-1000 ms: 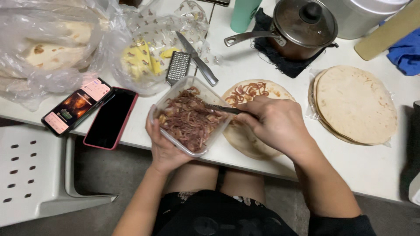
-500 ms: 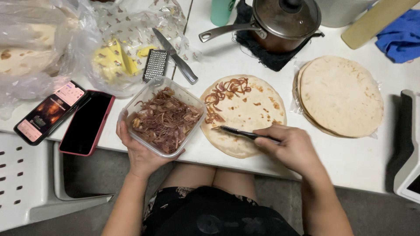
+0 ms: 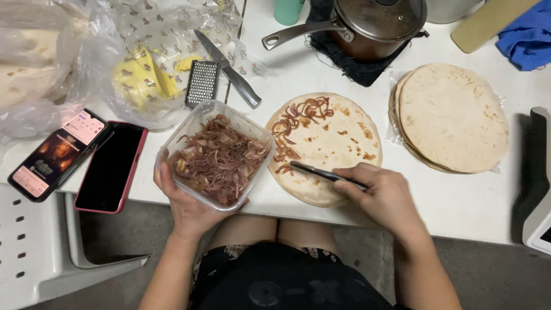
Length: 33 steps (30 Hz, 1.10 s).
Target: The person sits at a kitchen table and uses tongs to place caramelized onions from a plastic container onto a tortilla, arranging them in a ring around the edge. Stacked tortillas, a grater, cheese pieces, and a knife sit on the table nearby.
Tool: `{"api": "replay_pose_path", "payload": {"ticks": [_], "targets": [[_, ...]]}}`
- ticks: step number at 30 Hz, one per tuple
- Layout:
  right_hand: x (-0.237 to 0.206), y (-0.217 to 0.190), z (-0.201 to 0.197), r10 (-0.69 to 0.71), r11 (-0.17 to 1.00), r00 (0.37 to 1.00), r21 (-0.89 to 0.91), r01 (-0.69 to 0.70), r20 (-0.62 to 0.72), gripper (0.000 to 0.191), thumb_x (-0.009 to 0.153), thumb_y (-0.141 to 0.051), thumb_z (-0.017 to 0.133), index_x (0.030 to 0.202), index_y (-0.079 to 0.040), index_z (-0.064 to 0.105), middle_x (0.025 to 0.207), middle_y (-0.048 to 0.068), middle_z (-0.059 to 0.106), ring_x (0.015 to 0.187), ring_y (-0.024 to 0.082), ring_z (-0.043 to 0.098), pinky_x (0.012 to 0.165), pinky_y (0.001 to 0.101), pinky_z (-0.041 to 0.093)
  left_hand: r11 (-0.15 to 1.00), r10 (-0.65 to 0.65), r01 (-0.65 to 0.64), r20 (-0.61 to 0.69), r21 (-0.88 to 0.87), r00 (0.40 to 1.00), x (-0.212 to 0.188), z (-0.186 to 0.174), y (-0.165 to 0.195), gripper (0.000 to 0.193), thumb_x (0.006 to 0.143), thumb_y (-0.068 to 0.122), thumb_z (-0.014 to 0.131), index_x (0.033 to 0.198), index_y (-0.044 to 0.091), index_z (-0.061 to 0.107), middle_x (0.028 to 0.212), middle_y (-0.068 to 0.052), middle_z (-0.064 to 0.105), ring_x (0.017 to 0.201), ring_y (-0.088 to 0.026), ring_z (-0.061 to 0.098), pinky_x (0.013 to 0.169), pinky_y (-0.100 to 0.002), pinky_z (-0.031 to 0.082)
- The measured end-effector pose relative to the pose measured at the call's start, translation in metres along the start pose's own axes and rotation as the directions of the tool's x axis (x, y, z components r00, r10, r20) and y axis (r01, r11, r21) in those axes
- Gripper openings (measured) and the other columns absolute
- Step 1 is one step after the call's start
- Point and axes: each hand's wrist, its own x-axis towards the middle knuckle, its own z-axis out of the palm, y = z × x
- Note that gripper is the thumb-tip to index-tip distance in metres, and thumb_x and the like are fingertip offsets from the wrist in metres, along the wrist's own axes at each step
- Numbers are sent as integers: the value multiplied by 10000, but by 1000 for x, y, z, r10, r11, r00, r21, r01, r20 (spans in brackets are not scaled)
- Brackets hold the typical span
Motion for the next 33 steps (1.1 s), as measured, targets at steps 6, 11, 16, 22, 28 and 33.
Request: {"api": "replay_pose_path", "payload": {"ticks": [6, 11, 16, 22, 28, 33], "targets": [[2, 3, 12, -39, 998, 999, -49, 38, -18, 272, 796, -312, 793, 1023, -165, 825, 818, 26, 778, 618, 183, 709, 610, 311, 558, 999, -10, 10, 5, 32, 1000, 0, 1, 1, 1520, 563, 468, 1023, 1571, 109, -57, 1535, -255, 229, 1487, -447, 244, 1256, -605, 295], [3, 11, 13, 34, 999, 999, -11, -34, -15, 275, 800, -298, 793, 1035, -158, 821, 817, 34, 776, 634, 177, 708, 612, 308, 553, 1000, -4, 4, -6, 5, 1000, 0, 1, 2, 1514, 570, 495, 1017, 1573, 114, -51, 1541, -263, 219, 1488, -447, 252, 1253, -598, 316], [0, 19, 14, 127, 992, 992, 13, -127, -22, 288, 800, -269, 806, 1058, -143, 818, 764, 57, 753, 592, 176, 668, 599, 313, 530, 1000, -2, 2, 9, 9, 1000, 1, -1, 2, 1529, 544, 521, 1005, 1566, 115, -57, 1537, -257, 245, 1472, -468, 258, 1241, -615, 298], [0, 6, 1, 15, 985, 996, 175, 0, -83, 294, 824, -215, 780, 1105, -135, 806, 737, 49, 728, 604, 140, 614, 579, 309, 498, 998, 16, -16, 4, -62, 1000, 3, 0, 2, 1511, 567, 537, 984, 1574, 114, -60, 1580, -294, 188, 1473, -490, 264, 1235, -621, 293], [21, -48, -5, -195, 981, 981, -6, 195, -16, 302, 815, -286, 778, 1076, -137, 806, 744, 60, 712, 560, 191, 633, 535, 332, 506, 992, 114, -115, -27, -52, 993, 4, 8, 3, 1466, 621, 584, 952, 1593, 177, -67, 1584, -269, 151, 1483, -512, 245, 1229, -629, 325], [41, -79, 5, -423, 883, 905, -208, 421, 38, 271, 822, -351, 772, 978, -134, 812, 817, 59, 752, 674, 254, 702, 611, 363, 532, 990, 134, -135, -28, -30, 991, 1, 9, 1, 1446, 665, 628, 926, 1603, 180, -79, 1571, -248, 155, 1482, -524, 244, 1226, -630, 363]]}}
